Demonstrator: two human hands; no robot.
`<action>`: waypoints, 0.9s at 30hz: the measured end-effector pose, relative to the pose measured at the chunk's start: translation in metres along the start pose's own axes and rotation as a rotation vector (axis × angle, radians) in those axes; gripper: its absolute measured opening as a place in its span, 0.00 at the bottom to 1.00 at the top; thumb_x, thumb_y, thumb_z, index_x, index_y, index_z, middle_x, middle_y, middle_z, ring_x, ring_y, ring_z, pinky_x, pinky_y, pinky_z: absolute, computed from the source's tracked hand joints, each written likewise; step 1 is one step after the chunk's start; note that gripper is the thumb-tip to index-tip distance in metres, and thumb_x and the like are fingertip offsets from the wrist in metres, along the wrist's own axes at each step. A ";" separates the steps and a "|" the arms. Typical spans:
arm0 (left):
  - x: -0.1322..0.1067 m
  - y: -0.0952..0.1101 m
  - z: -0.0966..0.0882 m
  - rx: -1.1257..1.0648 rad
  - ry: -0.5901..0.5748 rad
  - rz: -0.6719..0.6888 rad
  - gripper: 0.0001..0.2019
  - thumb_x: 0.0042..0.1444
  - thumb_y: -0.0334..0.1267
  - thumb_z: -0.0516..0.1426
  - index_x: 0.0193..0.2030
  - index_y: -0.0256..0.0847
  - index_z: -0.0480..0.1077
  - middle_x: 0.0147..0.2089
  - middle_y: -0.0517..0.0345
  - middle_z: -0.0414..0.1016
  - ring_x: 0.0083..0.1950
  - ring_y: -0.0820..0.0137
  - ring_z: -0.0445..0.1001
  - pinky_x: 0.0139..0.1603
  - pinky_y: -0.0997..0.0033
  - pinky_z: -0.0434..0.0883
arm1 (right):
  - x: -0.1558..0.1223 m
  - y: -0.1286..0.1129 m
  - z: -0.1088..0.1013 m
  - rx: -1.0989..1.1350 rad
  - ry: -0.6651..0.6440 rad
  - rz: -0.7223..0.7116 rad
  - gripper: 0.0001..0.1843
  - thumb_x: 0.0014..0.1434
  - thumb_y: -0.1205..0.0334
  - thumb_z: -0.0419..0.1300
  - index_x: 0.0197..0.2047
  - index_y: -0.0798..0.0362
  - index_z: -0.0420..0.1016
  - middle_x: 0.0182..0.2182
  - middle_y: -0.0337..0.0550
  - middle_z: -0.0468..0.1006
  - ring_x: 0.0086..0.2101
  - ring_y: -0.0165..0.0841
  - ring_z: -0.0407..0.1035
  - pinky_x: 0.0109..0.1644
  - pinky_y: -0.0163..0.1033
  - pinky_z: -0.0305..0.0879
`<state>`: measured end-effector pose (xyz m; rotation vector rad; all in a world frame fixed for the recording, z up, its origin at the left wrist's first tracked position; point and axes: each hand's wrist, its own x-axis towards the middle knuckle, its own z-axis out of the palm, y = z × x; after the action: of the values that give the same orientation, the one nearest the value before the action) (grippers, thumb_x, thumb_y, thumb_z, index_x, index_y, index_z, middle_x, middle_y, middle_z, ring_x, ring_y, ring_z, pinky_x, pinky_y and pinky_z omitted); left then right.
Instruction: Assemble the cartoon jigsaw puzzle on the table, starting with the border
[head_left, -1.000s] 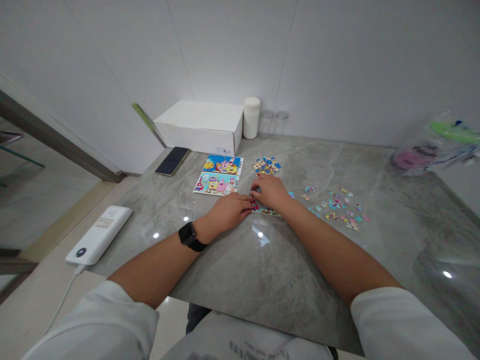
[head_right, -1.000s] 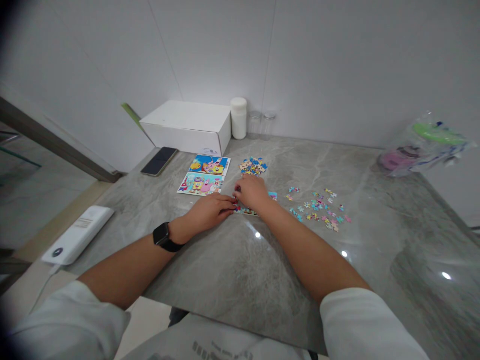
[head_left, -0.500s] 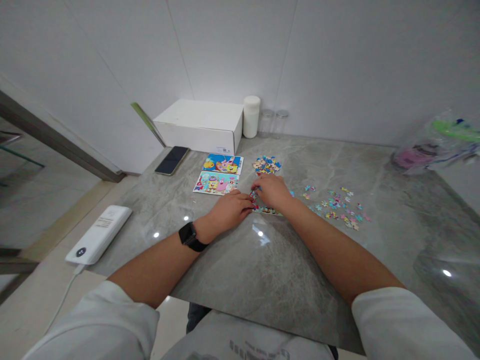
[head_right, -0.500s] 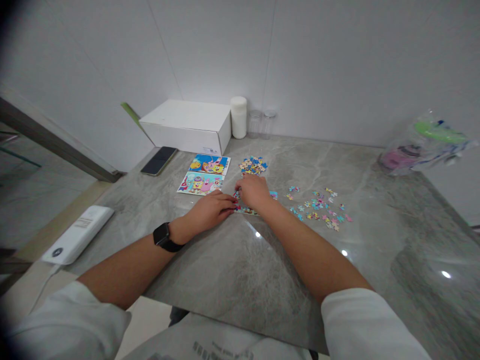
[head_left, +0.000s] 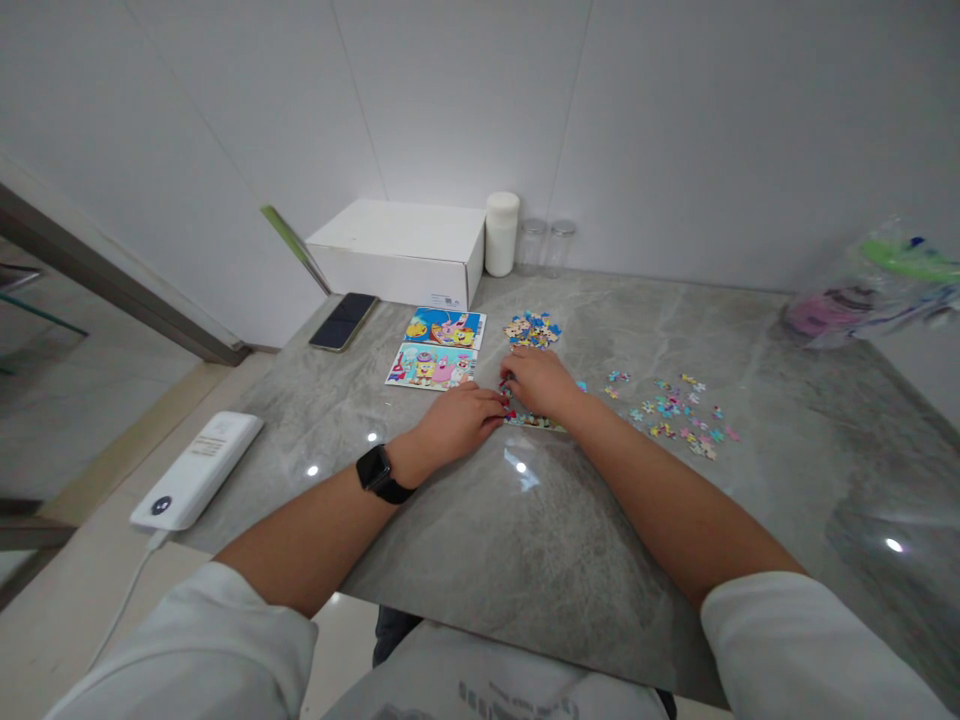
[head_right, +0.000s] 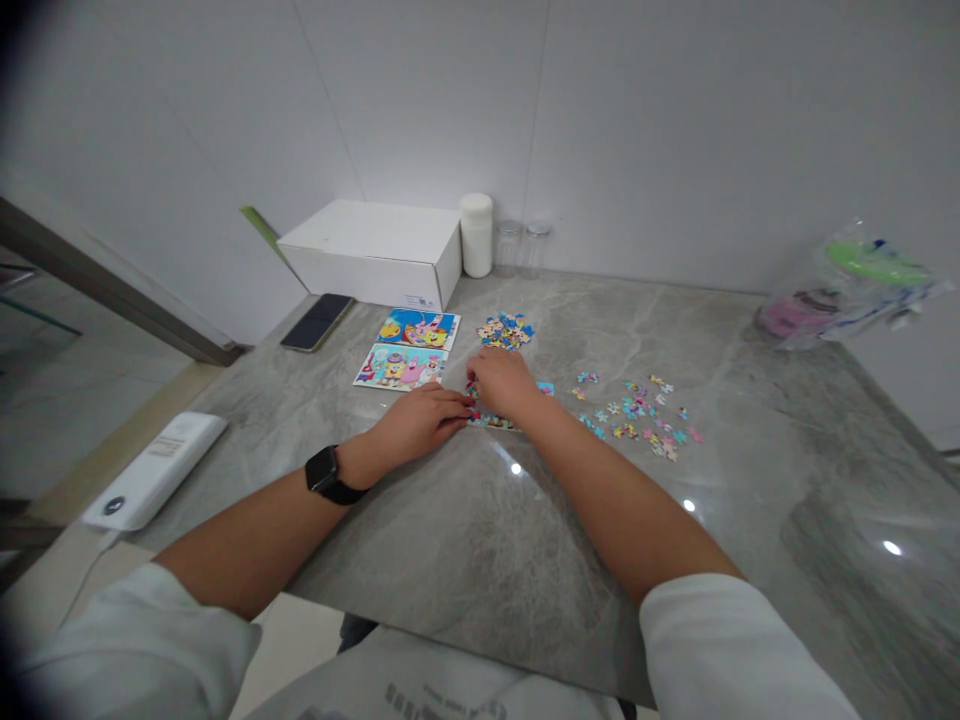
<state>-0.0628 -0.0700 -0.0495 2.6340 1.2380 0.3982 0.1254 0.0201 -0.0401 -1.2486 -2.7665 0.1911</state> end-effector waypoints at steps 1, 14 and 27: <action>0.000 0.000 0.001 -0.001 0.003 0.000 0.11 0.70 0.36 0.58 0.53 0.45 0.81 0.57 0.53 0.84 0.58 0.60 0.80 0.60 0.57 0.69 | 0.000 0.000 -0.001 0.015 0.001 0.013 0.09 0.66 0.64 0.63 0.47 0.51 0.83 0.51 0.52 0.82 0.55 0.44 0.73 0.57 0.44 0.63; -0.003 -0.002 0.006 0.004 0.036 0.004 0.12 0.71 0.37 0.58 0.54 0.44 0.81 0.58 0.52 0.83 0.58 0.61 0.80 0.60 0.57 0.70 | 0.005 0.016 -0.004 0.267 0.047 -0.030 0.12 0.64 0.71 0.61 0.45 0.51 0.86 0.43 0.45 0.86 0.44 0.36 0.76 0.50 0.38 0.66; -0.002 -0.002 0.005 0.008 0.023 0.008 0.12 0.71 0.36 0.57 0.54 0.43 0.81 0.58 0.51 0.83 0.58 0.60 0.80 0.60 0.57 0.70 | 0.003 0.006 -0.002 0.163 -0.019 0.031 0.10 0.65 0.67 0.62 0.46 0.49 0.86 0.45 0.45 0.86 0.46 0.38 0.76 0.50 0.39 0.66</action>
<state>-0.0638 -0.0704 -0.0552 2.6487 1.2395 0.4272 0.1282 0.0259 -0.0393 -1.2554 -2.6852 0.4239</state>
